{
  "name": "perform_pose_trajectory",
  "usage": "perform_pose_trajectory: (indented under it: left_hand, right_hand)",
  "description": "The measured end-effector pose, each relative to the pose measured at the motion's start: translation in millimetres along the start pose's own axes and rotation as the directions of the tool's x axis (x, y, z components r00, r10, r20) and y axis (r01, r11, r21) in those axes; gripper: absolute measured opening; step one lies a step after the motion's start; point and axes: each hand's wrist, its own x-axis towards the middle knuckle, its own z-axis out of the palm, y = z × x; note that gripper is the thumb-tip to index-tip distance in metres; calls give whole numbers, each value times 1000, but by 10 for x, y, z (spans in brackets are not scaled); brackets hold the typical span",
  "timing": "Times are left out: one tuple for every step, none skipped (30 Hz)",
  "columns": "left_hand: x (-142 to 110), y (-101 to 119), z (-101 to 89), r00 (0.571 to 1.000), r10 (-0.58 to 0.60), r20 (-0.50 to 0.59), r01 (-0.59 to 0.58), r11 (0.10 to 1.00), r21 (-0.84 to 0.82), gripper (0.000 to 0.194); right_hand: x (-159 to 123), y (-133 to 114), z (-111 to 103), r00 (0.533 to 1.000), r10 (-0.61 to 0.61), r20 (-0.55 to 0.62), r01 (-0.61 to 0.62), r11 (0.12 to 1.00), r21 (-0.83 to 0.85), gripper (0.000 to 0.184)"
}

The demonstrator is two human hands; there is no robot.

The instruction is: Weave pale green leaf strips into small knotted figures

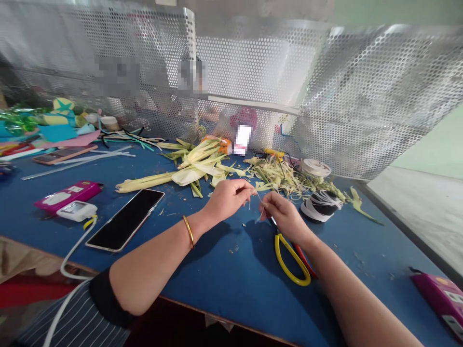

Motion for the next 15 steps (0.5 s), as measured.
perform_pose_trajectory:
  left_hand:
    - [4,-12,1,999,-10,-51,11,1000,21,19]
    - [7,-21,2,996,-20,-87,24,999,39,18]
    - [10,-27,4,993,-31,-111,37,998,48,18]
    - [13,-31,6,991,-44,-125,51,998,49,17]
    - [15,-34,9,990,-60,-131,66,997,40,17]
    - [17,-37,14,988,-80,-131,84,996,20,17]
    - [20,-40,20,986,-105,-129,105,994,-11,17]
    - [23,-45,27,983,-134,-124,128,990,-49,17]
    - [25,-50,34,980,-163,-119,153,984,-89,16]
    - [27,-57,41,976,-187,-112,173,977,-125,16]
    - [28,-63,48,974,-202,-106,185,971,-151,16]
    - [27,-68,53,973,-206,-99,189,968,-164,16]
    - [25,-72,58,975,-202,-93,185,969,-164,16]
    - [22,-73,62,978,-189,-85,175,973,-152,17]
    - [17,-73,66,982,-173,-78,162,978,-130,18]
  right_hand:
    - [-20,-23,45,1000,-5,26,4,1000,26,20]
    - [-43,-49,89,999,-15,44,13,999,41,21]
    - [-65,-77,129,998,-26,53,24,999,46,21]
    - [-87,-103,162,998,-36,55,34,999,40,20]
    - [-106,-127,189,998,-44,53,43,999,21,19]
    - [-122,-147,207,998,-55,43,56,998,-7,17]
    - [-135,-164,219,997,-79,26,80,996,-46,15]
    - [-145,-179,225,992,-123,-2,122,988,-91,14]
    - [-153,-192,226,982,-183,-38,176,975,-137,13]
    - [-159,-203,224,965,-249,-79,233,956,-177,12]
    - [-163,-213,221,943,-310,-120,283,938,-200,12]
    - [-167,-221,219,924,-350,-152,319,927,-197,12]
    - [-171,-227,218,916,-361,-174,334,928,-163,12]
    - [-173,-231,219,920,-346,-184,331,938,-105,12]
    - [-175,-233,222,930,-319,-181,317,948,-39,12]
